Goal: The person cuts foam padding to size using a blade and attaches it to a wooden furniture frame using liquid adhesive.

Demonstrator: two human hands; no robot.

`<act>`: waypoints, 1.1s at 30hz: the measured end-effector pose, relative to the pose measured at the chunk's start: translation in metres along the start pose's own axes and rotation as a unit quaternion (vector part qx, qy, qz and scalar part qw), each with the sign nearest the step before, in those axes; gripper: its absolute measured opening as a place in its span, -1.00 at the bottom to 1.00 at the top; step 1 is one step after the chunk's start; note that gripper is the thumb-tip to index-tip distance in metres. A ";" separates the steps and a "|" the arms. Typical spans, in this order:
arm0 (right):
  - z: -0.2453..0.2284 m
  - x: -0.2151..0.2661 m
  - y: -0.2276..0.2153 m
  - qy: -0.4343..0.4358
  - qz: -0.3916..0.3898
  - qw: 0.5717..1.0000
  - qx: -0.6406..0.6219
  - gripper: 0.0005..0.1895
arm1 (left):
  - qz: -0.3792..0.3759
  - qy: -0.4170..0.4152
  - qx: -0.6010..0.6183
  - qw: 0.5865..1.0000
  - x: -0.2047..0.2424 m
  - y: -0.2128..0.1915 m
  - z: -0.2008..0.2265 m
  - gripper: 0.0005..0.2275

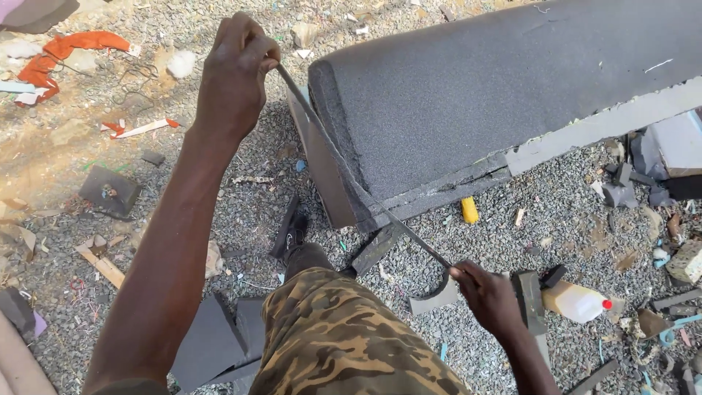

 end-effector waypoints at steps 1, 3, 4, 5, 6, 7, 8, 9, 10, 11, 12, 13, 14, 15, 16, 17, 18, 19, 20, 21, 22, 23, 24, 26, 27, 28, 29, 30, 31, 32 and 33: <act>-0.019 -0.015 0.012 -0.053 0.014 0.998 -0.024 -0.69 | -0.008 -0.003 -0.002 1.000 0.001 0.001 0.002 -0.92; -0.028 -0.008 0.020 -0.034 0.012 0.999 -0.033 -0.70 | -0.030 0.009 0.044 0.999 0.001 -0.003 0.014 -0.91; -0.032 -0.014 0.021 -0.024 0.020 0.999 -0.036 -0.70 | -0.039 0.024 0.085 0.995 -0.007 -0.003 0.018 -0.87; -0.031 -0.011 0.021 -0.023 0.027 0.999 -0.038 -0.70 | -0.038 0.031 0.086 0.995 -0.009 -0.005 0.038 -0.87; -0.029 -0.005 0.023 -0.004 0.019 0.999 -0.045 -0.68 | -0.098 -0.008 0.168 0.981 -0.007 -0.006 0.058 -0.89; -0.028 0.003 0.026 0.015 0.011 0.998 -0.053 -0.67 | -0.159 -0.046 0.248 0.955 -0.003 -0.006 0.078 -0.88; -0.030 0.004 0.031 0.018 0.012 0.998 -0.055 -0.67 | -0.162 -0.043 0.249 0.954 0.007 -0.004 0.093 -0.88; -0.031 0.006 0.037 0.044 0.011 0.997 -0.069 -0.69 | -0.172 -0.026 0.280 0.944 0.017 -0.002 0.109 -0.87; -0.034 0.005 0.043 0.066 0.010 0.994 -0.085 -0.71 | -0.183 -0.009 0.308 0.934 0.027 -0.003 0.123 -0.86; -0.036 0.006 0.051 0.066 0.012 0.994 -0.089 -0.71 | -0.186 -0.007 0.306 0.934 0.039 0.001 0.125 -0.86; -0.038 0.008 0.058 0.051 0.043 0.994 -0.091 -0.73 | -0.182 -0.027 0.283 0.941 0.050 0.005 0.127 -0.81; -0.040 0.009 0.064 0.036 0.074 0.992 -0.092 -0.74 | -0.177 -0.047 0.259 0.948 0.061 0.008 0.129 -0.74; -0.042 0.014 0.072 0.036 0.074 0.992 -0.095 -0.74 | -0.180 -0.046 0.258 0.948 0.073 0.012 0.130 -0.74; -0.043 0.019 0.081 0.045 0.081 0.990 -0.109 -0.75 | -0.158 -0.071 0.234 0.957 0.084 0.014 0.130 -0.85; -0.044 0.022 0.090 0.052 0.089 0.987 -0.124 -0.76 | -0.135 -0.095 0.209 0.964 0.094 0.017 0.129 -0.77; -0.055 0.021 0.092 0.051 0.090 0.986 -0.127 -0.76 | -0.136 -0.093 0.206 0.964 0.099 0.021 0.134 -0.77; -0.064 0.024 0.095 0.060 0.099 0.982 -0.147 -0.76 | -0.175 -0.099 0.196 0.960 0.106 0.027 0.141 -0.68; -0.073 0.026 0.097 0.070 0.108 0.978 -0.166 -0.75 | -0.214 -0.105 0.185 0.953 0.114 0.032 0.148 -0.56; -0.081 0.026 0.099 0.071 0.105 0.977 -0.170 -0.75 | -0.217 -0.106 0.183 0.953 0.117 0.042 0.155 -0.56; -0.090 0.026 0.099 0.072 0.105 0.974 -0.188 -0.73 | -0.218 -0.034 0.117 0.968 0.119 0.050 0.164 -0.63; -0.098 0.026 0.100 0.074 0.108 0.969 -0.207 -0.71 | -0.216 0.041 0.051 0.974 0.121 0.059 0.172 -0.62; -0.104 0.026 0.101 0.075 0.108 0.969 -0.210 -0.71 | -0.219 0.043 0.050 0.974 0.124 0.065 0.175 -0.62; -0.110 0.025 0.101 0.065 0.124 0.965 -0.222 -0.72 | -0.240 0.044 0.077 0.967 0.127 0.073 0.177 -0.71; -0.117 0.021 0.104 0.059 0.143 0.960 -0.235 -0.73 | -0.263 0.050 0.105 0.958 0.132 0.087 0.177 -0.67; -0.118 0.018 0.108 0.072 0.142 0.956 -0.246 -0.72 | -0.261 0.059 0.110 0.957 0.134 0.093 0.175 -0.69; -0.118 0.017 0.112 0.086 0.141 0.952 -0.256 -0.70 | -0.260 0.067 0.117 0.956 0.137 0.100 0.175 -0.71; -0.125 0.014 0.110 0.092 0.144 0.951 -0.256 -0.70 | -0.262 0.072 0.121 0.955 0.137 0.099 0.176 -0.71; -0.134 0.011 0.106 0.081 0.178 0.947 -0.256 -0.72 | -0.264 0.075 0.137 0.952 0.135 0.098 0.176 -0.79; -0.142 0.007 0.102 0.070 0.211 0.941 -0.255 -0.74 | -0.265 0.079 0.152 0.949 0.133 0.097 0.177 -0.81; -0.145 0.013 0.107 0.076 0.217 0.939 -0.255 -0.74 | -0.267 0.086 0.157 0.947 0.132 0.094 0.179 -0.81; -0.149 0.017 0.112 0.079 0.205 0.938 -0.269 -0.72 | -0.275 0.074 0.165 0.944 0.131 0.091 0.179 -0.81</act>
Point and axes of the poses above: each hand's wrist, its own x-axis away from the middle knuckle, its own y-axis out of the palm, z = x × y, the point moved 2 cm from there along -x, towards the middle knuckle, and after that the axes turned 3 degrees about y, right-handed, at the moved point
